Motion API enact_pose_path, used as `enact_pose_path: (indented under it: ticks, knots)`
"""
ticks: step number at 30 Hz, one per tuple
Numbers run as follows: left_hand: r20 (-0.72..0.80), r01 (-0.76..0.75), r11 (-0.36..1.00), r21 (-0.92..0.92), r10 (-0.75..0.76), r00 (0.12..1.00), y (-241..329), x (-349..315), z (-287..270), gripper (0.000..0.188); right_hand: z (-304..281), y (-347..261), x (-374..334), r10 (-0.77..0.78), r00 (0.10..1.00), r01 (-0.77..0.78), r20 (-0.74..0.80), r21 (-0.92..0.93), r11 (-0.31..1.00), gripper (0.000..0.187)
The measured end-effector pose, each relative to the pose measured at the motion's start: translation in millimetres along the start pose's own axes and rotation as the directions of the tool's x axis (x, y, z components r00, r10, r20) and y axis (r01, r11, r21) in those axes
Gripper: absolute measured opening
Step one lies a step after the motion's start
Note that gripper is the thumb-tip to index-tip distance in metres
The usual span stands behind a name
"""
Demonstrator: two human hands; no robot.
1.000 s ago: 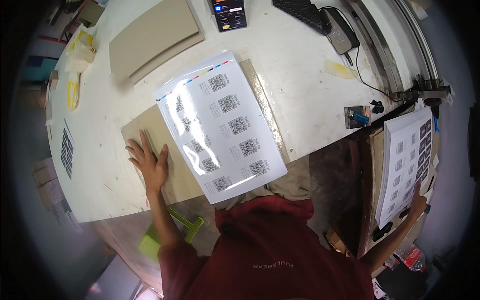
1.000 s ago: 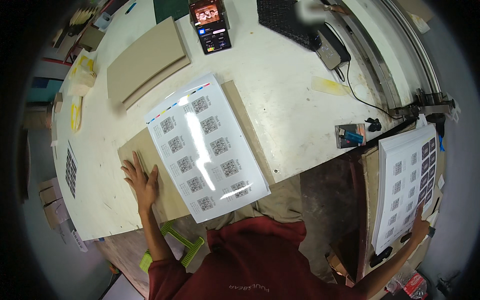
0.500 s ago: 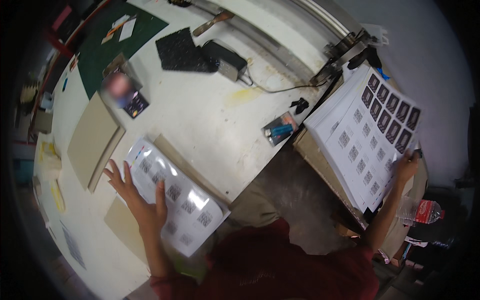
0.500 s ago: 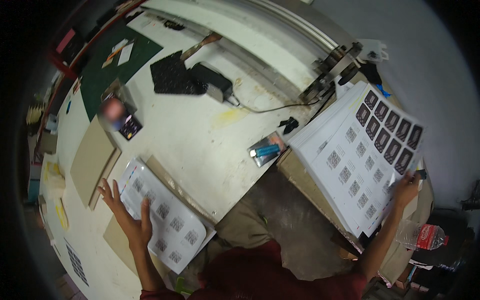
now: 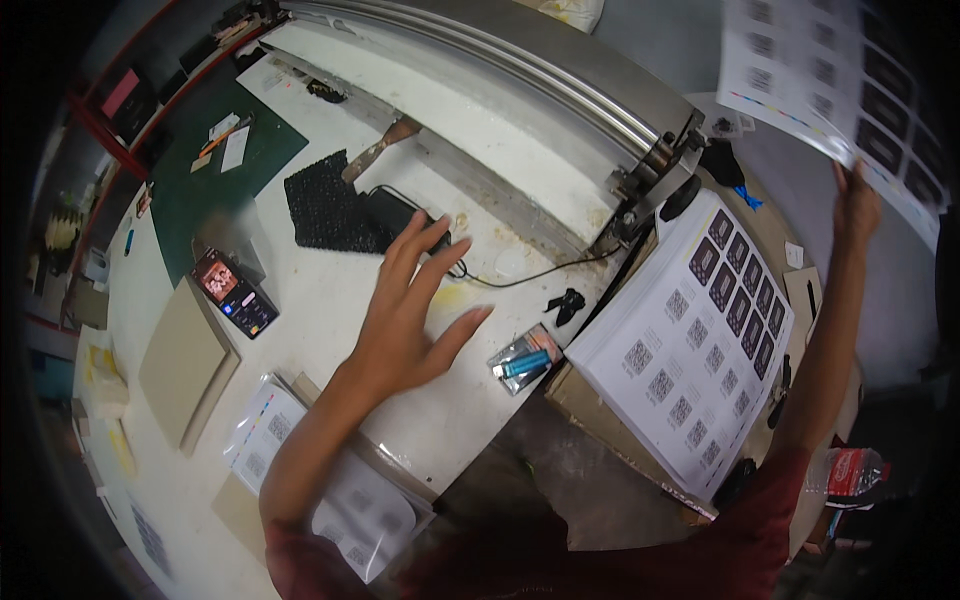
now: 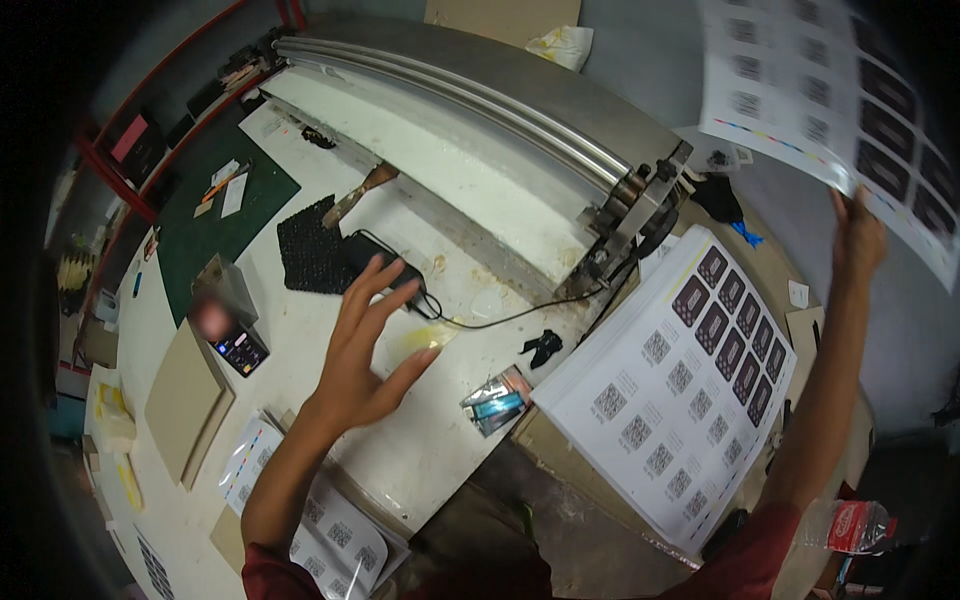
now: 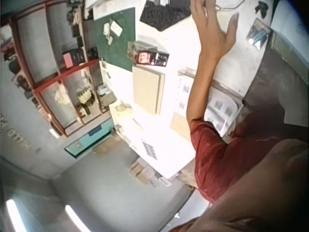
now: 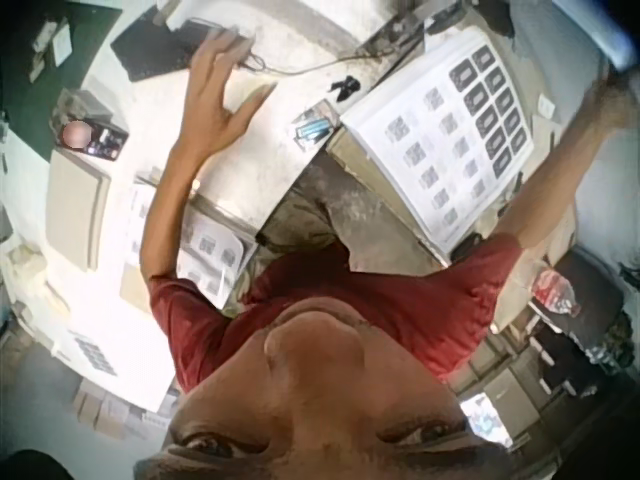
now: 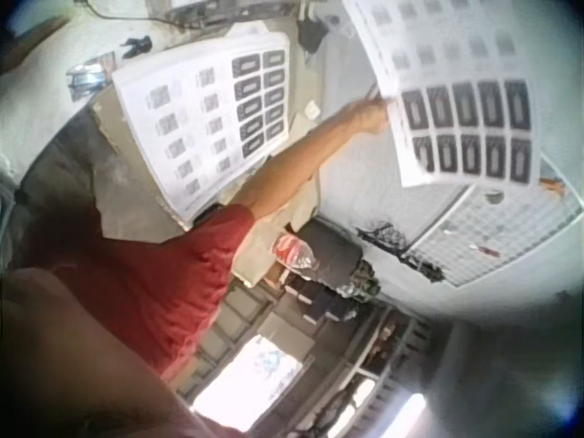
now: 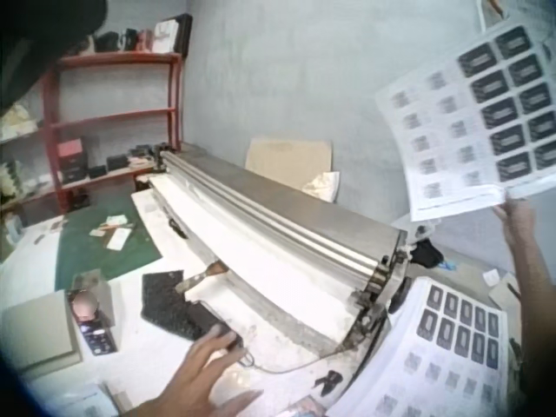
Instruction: The person repeatedly places a stack of beige cards onto a white sheet, presses down, and then moves the sheet to a laminating machine. The person repeats this cycle multiple times, handling the cards and sheet by hand.
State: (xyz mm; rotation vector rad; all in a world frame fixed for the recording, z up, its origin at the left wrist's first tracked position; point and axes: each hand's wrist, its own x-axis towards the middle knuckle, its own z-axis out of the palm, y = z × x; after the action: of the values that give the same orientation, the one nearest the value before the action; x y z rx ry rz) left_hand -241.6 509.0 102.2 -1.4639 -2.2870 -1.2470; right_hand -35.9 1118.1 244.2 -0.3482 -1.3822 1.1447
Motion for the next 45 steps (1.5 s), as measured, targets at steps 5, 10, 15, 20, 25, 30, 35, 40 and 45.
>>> enact_pose_path:
  ticks: [5,10,15,20,25,30,35,40,45]
  knots:
    - [-0.059,0.051,0.992,-0.118,-0.058,0.997,-38.6,91.0,47.5,0.049,101.9,104.3,28.5,0.160,0.969,-0.172,0.190,0.051,0.984,0.019]
    - [-0.014,0.373,0.839,-0.396,-0.412,0.911,-84.2,158.5,80.7,0.056,212.3,161.2,-18.3,0.403,0.862,-0.403,0.308,-0.067,0.913,0.024]
    - [0.007,0.470,0.484,-0.738,-0.691,0.722,-94.6,188.9,80.8,0.067,256.1,105.9,-62.4,0.552,0.752,-0.224,0.361,-0.647,0.729,0.057]
    - [0.031,0.407,0.291,-0.866,-0.780,0.626,-97.6,154.0,48.5,0.056,234.2,48.5,-83.4,0.170,0.956,0.010,0.239,-0.605,0.796,0.053]
    - [-0.013,0.300,0.288,-0.909,-0.741,0.672,-74.3,79.3,-23.9,0.041,224.9,4.8,-207.9,-0.510,0.624,0.743,0.592,-0.247,0.622,0.026]
    - [-0.138,0.188,0.342,-0.921,-0.734,0.665,-19.1,34.8,-117.0,0.033,282.3,10.8,-287.4,-0.495,0.326,0.937,0.805,-0.208,0.280,0.043]
    - [-0.401,-0.012,0.479,-0.878,-0.722,0.564,-9.6,-37.3,-188.4,0.051,299.9,-45.3,-303.2,-0.490,0.434,0.820,0.755,-0.106,0.562,0.033]
    - [-0.773,-0.246,0.780,-0.575,-0.420,0.475,61.2,-141.6,-250.6,0.081,328.0,-186.9,-333.5,-0.568,0.228,0.884,0.791,0.075,0.461,0.033]
    - [-0.841,-0.068,0.994,-0.084,-0.034,0.539,118.6,-259.7,-300.2,0.061,398.2,-252.8,-325.4,-0.589,0.125,0.753,0.799,0.310,0.580,0.037]
